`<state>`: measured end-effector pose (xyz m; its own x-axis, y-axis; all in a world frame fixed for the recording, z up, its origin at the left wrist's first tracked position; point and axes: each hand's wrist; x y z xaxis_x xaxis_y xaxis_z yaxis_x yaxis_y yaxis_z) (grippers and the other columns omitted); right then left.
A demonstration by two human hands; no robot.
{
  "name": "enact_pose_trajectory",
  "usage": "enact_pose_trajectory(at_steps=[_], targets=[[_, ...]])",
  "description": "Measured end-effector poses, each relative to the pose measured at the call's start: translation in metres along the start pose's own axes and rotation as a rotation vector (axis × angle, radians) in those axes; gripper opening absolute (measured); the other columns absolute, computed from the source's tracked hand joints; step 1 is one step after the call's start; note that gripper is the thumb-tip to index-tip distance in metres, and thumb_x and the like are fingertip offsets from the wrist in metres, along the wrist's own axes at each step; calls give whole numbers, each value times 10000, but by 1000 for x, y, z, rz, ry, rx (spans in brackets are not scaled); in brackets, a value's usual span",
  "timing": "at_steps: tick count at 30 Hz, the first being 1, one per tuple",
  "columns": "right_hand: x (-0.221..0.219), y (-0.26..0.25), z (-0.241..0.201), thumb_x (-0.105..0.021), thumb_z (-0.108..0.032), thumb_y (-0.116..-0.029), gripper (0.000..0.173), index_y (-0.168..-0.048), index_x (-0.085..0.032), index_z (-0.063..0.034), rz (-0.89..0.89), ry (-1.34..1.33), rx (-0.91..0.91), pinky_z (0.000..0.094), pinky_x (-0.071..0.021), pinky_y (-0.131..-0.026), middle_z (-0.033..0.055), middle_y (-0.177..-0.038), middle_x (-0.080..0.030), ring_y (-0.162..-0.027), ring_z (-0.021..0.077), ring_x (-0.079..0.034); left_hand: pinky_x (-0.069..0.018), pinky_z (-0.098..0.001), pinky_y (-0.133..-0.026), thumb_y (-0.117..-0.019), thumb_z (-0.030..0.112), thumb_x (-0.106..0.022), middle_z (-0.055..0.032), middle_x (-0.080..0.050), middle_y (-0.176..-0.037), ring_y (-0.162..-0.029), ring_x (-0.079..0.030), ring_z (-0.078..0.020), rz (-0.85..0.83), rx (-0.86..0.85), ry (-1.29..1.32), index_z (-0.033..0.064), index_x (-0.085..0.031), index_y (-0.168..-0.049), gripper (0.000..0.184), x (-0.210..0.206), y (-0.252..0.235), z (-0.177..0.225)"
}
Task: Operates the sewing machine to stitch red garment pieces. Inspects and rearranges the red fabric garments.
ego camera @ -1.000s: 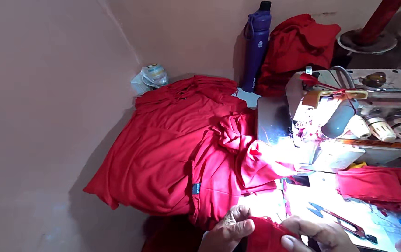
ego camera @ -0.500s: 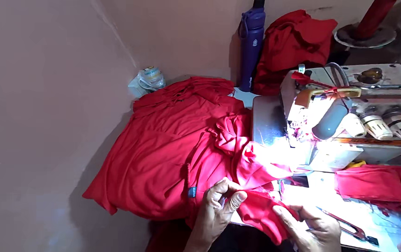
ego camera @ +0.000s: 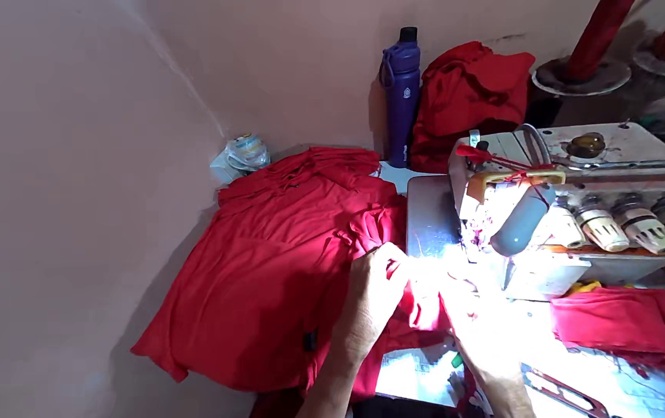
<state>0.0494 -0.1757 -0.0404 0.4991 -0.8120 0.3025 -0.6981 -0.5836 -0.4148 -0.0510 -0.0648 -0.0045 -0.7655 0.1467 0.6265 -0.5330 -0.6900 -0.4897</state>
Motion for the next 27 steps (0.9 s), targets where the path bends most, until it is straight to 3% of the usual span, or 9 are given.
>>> enact_pose_trajectory(at_steps=[6,11,14,16,19,23,27], targets=[[-2,0,4,-637,-173,-932,206,-976,-791,-43,15,-19,26,240,-538,-718,58,-897,-748,-802,65,-683,-455,-127,-636,-809,108,-748,-36,-690,-768,-677,-586,-4,226,-142,39,33,-738,-837,81,-4,6,-6],[-1,-1,4,-652,-170,-927,214,-1024,-795,-44,12,-53,37,216,-547,-822,73,-995,-766,-916,57,-705,-485,-104,-719,-792,44,-743,-102,-731,-831,-759,-639,-13,332,-279,101,-31,-738,-830,85,-6,10,-4],[2,0,2,-666,-188,-906,202,-955,-778,-28,10,10,8,253,-539,-700,63,-835,-739,-747,75,-680,-526,-132,-786,-819,42,-747,-99,-745,-847,-838,-689,-46,348,-366,162,-15,-736,-834,60,-6,11,-7],[4,0,1,-681,-209,-897,198,-880,-772,-34,43,54,-1,243,-509,-608,39,-721,-703,-628,58,-638,-520,-135,-810,-851,46,-744,-60,-719,-884,-911,-667,-41,320,-415,216,23,-681,-880,74,-6,10,-11],[10,2,1,-700,-249,-863,226,-816,-758,-35,103,124,30,245,-464,-509,22,-630,-655,-530,55,-586,-501,-105,-739,-813,26,-760,-62,-707,-865,-819,-642,1,320,-377,214,0,-638,-915,161,-7,3,-8],[23,10,6,-703,-270,-873,274,-740,-724,-32,64,140,44,188,-400,-491,4,-585,-598,-501,-2,-501,-497,-135,-658,-785,47,-756,-40,-677,-782,-692,-612,-10,155,-192,156,-16,-654,-960,211,-12,-13,0],[40,24,16,-694,-118,-874,148,-844,-710,26,-46,-78,-42,115,-467,-490,-19,-616,-624,-498,-68,-523,-511,-292,-645,-763,49,-806,-52,-634,-767,-692,-608,-119,-240,31,181,21,-648,-930,232,-13,-33,18]])
Point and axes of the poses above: each hand's wrist, its own y-axis away from the middle knuckle, its own x-axis out of the back of the hand, z = x × y
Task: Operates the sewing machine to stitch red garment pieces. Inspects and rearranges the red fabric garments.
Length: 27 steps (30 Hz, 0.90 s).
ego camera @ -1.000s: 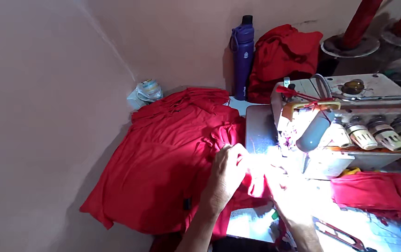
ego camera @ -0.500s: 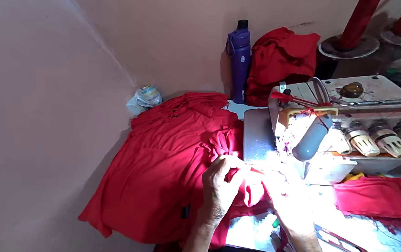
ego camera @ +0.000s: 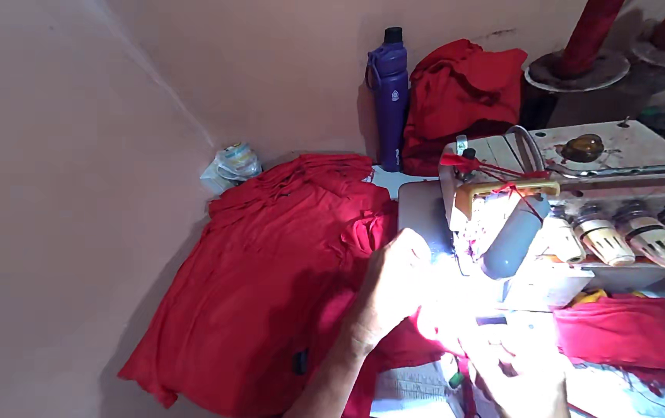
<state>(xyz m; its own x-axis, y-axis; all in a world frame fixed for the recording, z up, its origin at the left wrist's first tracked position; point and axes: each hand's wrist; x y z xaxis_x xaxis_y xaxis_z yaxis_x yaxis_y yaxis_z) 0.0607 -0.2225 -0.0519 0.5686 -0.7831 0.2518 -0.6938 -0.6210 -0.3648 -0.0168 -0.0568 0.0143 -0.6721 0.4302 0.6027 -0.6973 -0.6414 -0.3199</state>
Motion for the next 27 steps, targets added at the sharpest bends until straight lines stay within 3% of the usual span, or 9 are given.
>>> enact_pose_trajectory(at_steps=[4,7,10,15,18,20,22,25,27], targets=[[13,1,4,-638,-57,-860,101,-842,-675,35,14,-25,-51,100,-426,-480,-51,-606,-564,-492,-82,-477,-531,-456,-735,-829,101,-796,-145,-664,-856,-809,-652,-257,-265,91,-167,-25,-670,-995,243,-5,-25,22],[10,-12,7,-651,-78,-851,134,-755,-650,16,94,-4,-42,87,-421,-474,-54,-607,-533,-490,-88,-473,-515,-430,-698,-905,82,-727,-133,-654,-825,-769,-630,-233,-262,173,-142,-9,-670,-1008,149,-7,-36,26],[4,-24,14,-656,-95,-824,169,-674,-625,-21,137,-42,-6,74,-404,-497,-50,-657,-565,-532,-102,-470,-520,-438,-713,-907,90,-725,-115,-654,-827,-787,-636,-224,-245,163,-132,16,-671,-953,103,-8,-40,16],[1,-36,15,-701,-157,-860,218,-703,-679,-7,149,23,95,79,-399,-573,-37,-645,-577,-595,-98,-487,-496,-460,-659,-901,53,-707,-119,-648,-796,-748,-626,-256,-147,156,-96,47,-663,-907,45,-9,-38,13],[4,-46,3,-721,-207,-854,195,-740,-697,-50,113,103,8,193,-462,-592,-40,-662,-595,-620,-20,-546,-499,-416,-640,-922,43,-670,-122,-633,-804,-715,-606,-220,-100,82,1,29,-630,-913,43,-3,-36,6],[8,-49,-9,-729,-220,-884,208,-795,-719,-32,66,201,-90,386,-501,-635,36,-696,-640,-668,135,-615,-514,-372,-679,-945,40,-666,-114,-638,-868,-750,-603,-183,-93,66,37,4,-636,-971,53,3,-35,2],[8,-52,-13,-727,-217,-901,221,-849,-736,-2,46,257,-94,489,-509,-663,105,-739,-669,-711,241,-648,-493,-253,-614,-956,25,-657,-49,-622,-830,-680,-574,-89,-64,123,207,20,-618,-996,56,11,-29,2],[7,-56,-8,-715,-260,-914,251,-903,-750,-12,9,223,-103,530,-515,-715,117,-798,-686,-783,265,-662,-482,-207,-616,-993,-53,-494,10,-590,-793,-674,-553,-50,-69,222,666,77,-586,-937,169,18,-11,13],[8,-58,-6,-749,-273,-891,246,-913,-749,-28,-12,154,-138,490,-519,-737,86,-813,-686,-794,217,-651,-527,-225,-708,-940,-103,-476,-3,-662,-844,-773,-622,-55,-56,119,707,48,-636,-898,224,13,-2,14]])
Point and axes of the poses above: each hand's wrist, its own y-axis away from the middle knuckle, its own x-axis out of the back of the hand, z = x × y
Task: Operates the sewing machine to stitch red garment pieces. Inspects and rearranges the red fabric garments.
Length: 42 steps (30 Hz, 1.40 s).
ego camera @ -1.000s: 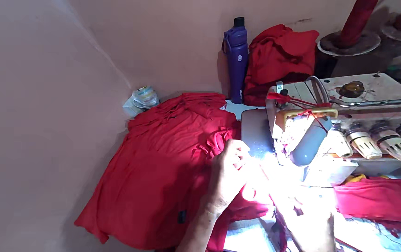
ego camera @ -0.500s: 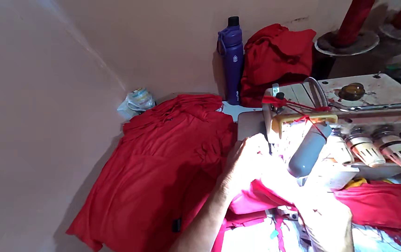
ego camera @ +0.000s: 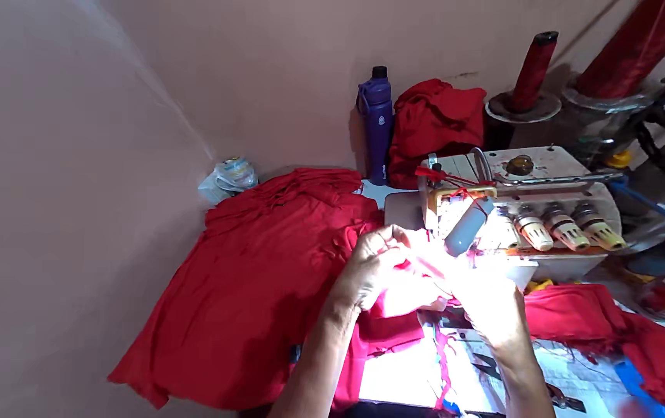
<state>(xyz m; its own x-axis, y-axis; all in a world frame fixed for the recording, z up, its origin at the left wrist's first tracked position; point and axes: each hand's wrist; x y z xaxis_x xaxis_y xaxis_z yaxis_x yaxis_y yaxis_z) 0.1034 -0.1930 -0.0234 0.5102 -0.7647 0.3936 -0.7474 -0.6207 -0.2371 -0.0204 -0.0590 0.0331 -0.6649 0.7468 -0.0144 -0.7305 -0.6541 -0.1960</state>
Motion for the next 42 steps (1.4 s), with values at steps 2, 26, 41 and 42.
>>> enact_pose_trajectory(at_steps=[2,26,41,42], targets=[[2,-3,1,-760,-291,-877,259,-927,-744,-38,-27,-17,-20,485,-529,-763,79,-836,-696,-824,205,-660,-548,-260,-877,-885,-123,-560,-81,-714,-1019,-979,-666,-102,-29,-242,-323,-30,-715,-956,194,-3,1,-10],[34,22,9,-721,-205,-907,41,-914,-722,-246,-811,-1239,-206,63,-351,-390,-163,-587,-569,-426,-117,-429,-548,-429,-853,-896,99,-678,-154,-674,-1032,-961,-668,-259,1,-405,-879,-13,-690,-1101,233,-11,-6,-34],[28,-19,4,-700,-155,-877,81,-947,-666,-134,-323,-1295,-265,169,-534,-526,44,-810,-728,-606,60,-662,-512,-368,-927,-898,99,-622,-131,-685,-1036,-1024,-644,-183,-176,-361,-607,-22,-661,-1101,240,4,5,-12],[26,-18,1,-625,-130,-903,76,-976,-643,-139,-337,-1231,-240,161,-535,-541,36,-818,-732,-614,50,-662,-510,-366,-898,-889,89,-612,-119,-682,-980,-975,-646,-177,-147,-375,-638,-14,-661,-1053,199,1,6,-6]])
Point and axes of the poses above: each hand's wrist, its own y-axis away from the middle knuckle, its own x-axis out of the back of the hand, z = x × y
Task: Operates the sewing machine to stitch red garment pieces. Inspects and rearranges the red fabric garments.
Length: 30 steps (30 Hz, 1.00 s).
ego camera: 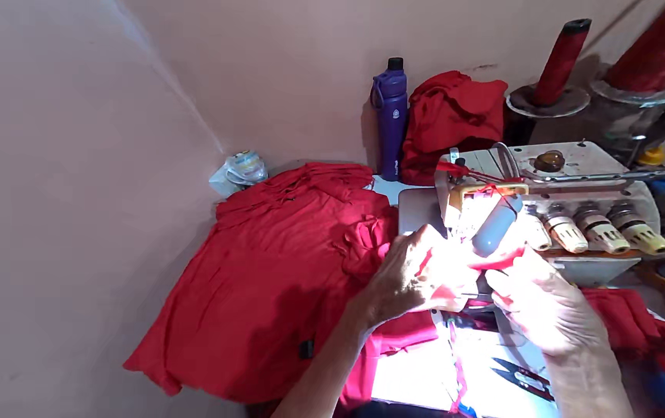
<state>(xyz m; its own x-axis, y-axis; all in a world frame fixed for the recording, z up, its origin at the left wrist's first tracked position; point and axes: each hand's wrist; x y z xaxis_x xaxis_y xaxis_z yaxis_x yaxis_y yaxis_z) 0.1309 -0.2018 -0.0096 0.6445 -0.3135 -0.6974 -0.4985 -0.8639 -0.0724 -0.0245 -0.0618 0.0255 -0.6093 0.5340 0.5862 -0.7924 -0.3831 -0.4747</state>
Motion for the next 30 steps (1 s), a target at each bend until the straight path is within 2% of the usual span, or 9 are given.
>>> enact_pose_trajectory(at_steps=[4,6,11,13,18,21,25,28,30], targets=[[-7,-4,2,-568,-47,-878,184,-1016,-674,-106,-102,231,46,144,-506,-534,50,-881,-735,-624,28,-635,-422,-557,-930,-792,281,-765,-80,-685,-822,-877,-665,-272,120,-94,-655,78,-717,-852,217,-5,-11,4],[-12,-3,1,-560,-26,-862,193,-989,-672,-117,-90,323,71,130,-485,-507,19,-786,-711,-560,7,-595,-393,-590,-925,-813,305,-761,-76,-645,-769,-847,-647,-294,136,-82,-796,109,-730,-788,200,-7,-8,5],[-23,-1,-3,-590,-8,-830,201,-843,-669,-192,-99,506,150,136,-502,-514,-68,-641,-653,-527,-3,-587,-448,-456,-983,-871,336,-720,-63,-727,-963,-1043,-656,-203,43,-210,-280,80,-751,-879,258,-6,9,11],[-29,-2,-3,-607,20,-819,212,-818,-663,-185,-96,576,161,143,-502,-516,-81,-630,-638,-526,0,-579,-510,-388,-936,-865,256,-716,-79,-725,-937,-990,-670,-177,48,-257,-144,42,-740,-883,216,-6,10,4],[-31,-5,-4,-652,-42,-857,93,-921,-672,-107,-227,919,251,110,-525,-621,-138,-741,-658,-664,-82,-612,-449,-391,-984,-905,217,-655,-55,-768,-958,-948,-698,-129,100,-336,-257,79,-781,-903,187,-1,16,0],[-27,-6,-4,-584,-125,-921,111,-964,-676,-79,-440,1040,192,73,-485,-594,-164,-714,-609,-628,-131,-556,-431,-377,-854,-884,219,-666,-56,-753,-889,-861,-678,-148,147,-380,-372,96,-781,-906,170,1,16,5],[-26,2,-5,-585,-119,-896,97,-921,-678,-116,-502,1003,-13,103,-500,-540,-161,-692,-627,-574,-100,-569,-484,-290,-757,-873,165,-732,-108,-705,-853,-826,-655,-172,151,-406,-238,21,-726,-897,146,-1,11,6],[-21,15,-3,-659,-199,-900,111,-837,-675,-108,-559,1014,167,87,-444,-477,-145,-628,-582,-519,-115,-509,-494,-201,-830,-823,173,-802,-137,-708,-958,-916,-641,-101,102,-355,14,-38,-660,-1038,333,-4,9,8],[-24,30,-1,-661,-259,-900,243,-766,-621,-61,-521,1151,380,115,-357,-444,-63,-562,-489,-472,-66,-422,-503,-273,-901,-810,306,-819,-123,-711,-978,-983,-650,-124,10,-332,85,-20,-697,-1012,402,-3,8,6]])
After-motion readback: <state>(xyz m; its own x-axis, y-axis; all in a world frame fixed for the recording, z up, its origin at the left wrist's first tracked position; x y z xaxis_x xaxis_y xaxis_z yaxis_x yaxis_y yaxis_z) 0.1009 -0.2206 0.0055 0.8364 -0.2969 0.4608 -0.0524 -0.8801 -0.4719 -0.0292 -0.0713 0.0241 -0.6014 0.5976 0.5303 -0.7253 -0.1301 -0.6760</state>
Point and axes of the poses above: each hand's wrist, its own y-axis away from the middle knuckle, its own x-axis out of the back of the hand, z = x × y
